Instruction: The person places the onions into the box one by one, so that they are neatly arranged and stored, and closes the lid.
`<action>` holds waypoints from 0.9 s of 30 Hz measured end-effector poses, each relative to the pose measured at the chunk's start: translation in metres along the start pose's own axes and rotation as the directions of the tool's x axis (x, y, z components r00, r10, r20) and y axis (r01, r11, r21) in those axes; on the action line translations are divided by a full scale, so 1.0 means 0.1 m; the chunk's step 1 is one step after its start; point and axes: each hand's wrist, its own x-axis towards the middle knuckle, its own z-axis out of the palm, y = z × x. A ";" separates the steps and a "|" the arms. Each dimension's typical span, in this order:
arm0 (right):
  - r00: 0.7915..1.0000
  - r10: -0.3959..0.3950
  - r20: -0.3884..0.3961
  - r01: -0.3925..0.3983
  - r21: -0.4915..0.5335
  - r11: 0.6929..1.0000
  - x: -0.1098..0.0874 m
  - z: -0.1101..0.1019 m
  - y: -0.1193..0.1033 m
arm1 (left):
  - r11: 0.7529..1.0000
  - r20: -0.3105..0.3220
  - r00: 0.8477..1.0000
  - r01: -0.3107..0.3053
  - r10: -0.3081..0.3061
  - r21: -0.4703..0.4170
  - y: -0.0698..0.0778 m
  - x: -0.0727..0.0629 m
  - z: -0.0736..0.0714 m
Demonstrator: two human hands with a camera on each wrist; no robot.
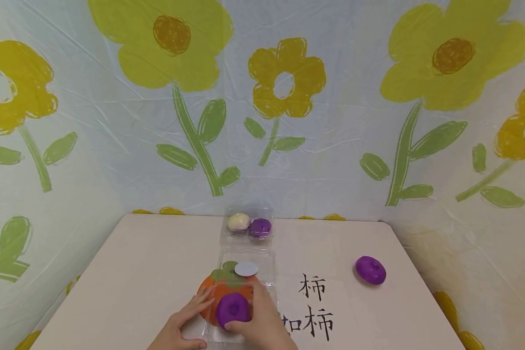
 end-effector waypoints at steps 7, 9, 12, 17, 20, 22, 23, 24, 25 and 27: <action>0.992 -0.008 -0.125 0.028 0.160 0.987 -0.06 -0.41 0.04 | 0.999 -0.016 0.999 -0.032 0.032 0.010 -0.02 0.01 0.01; 0.980 0.008 -0.197 0.035 0.213 0.976 -0.06 -0.51 0.10 | 0.999 -0.018 0.999 -0.034 0.034 0.012 -0.02 0.01 0.01; 0.954 -0.005 -0.299 0.092 0.280 0.955 -0.05 -0.67 0.23 | 0.999 -0.020 0.999 -0.046 0.047 0.022 -0.03 0.01 0.01; 0.893 -0.065 -0.445 0.219 0.304 0.927 -0.03 -0.93 0.49 | 0.998 -0.018 0.998 -0.055 0.055 0.029 -0.04 0.02 0.01; 0.835 -0.063 -0.547 0.259 0.289 0.922 -0.01 -1.08 0.66 | 0.998 -0.018 0.998 -0.058 0.059 0.034 -0.05 0.01 0.01; 0.782 -0.045 -0.622 0.280 0.286 0.916 0.00 -1.17 0.77 | 0.998 -0.018 0.998 -0.062 0.063 0.033 -0.05 0.01 0.01; 0.750 -0.031 -0.661 0.297 0.294 0.908 0.01 -1.22 0.83 | 0.997 -0.018 0.998 -0.064 0.065 0.031 -0.05 0.01 0.01; 0.713 -0.017 -0.701 0.314 0.298 0.902 0.02 -1.26 0.89 | 0.997 -0.018 0.998 -0.066 0.067 0.029 -0.06 0.00 0.01; 0.672 0.003 -0.740 0.326 0.299 0.897 0.03 -1.31 0.95 | 0.998 -0.017 0.998 -0.065 0.066 0.025 -0.06 0.00 0.01; 0.590 0.045 -0.806 0.335 0.296 0.894 0.05 -1.40 1.09 | 0.998 -0.018 0.998 -0.063 0.064 0.024 -0.06 0.00 0.01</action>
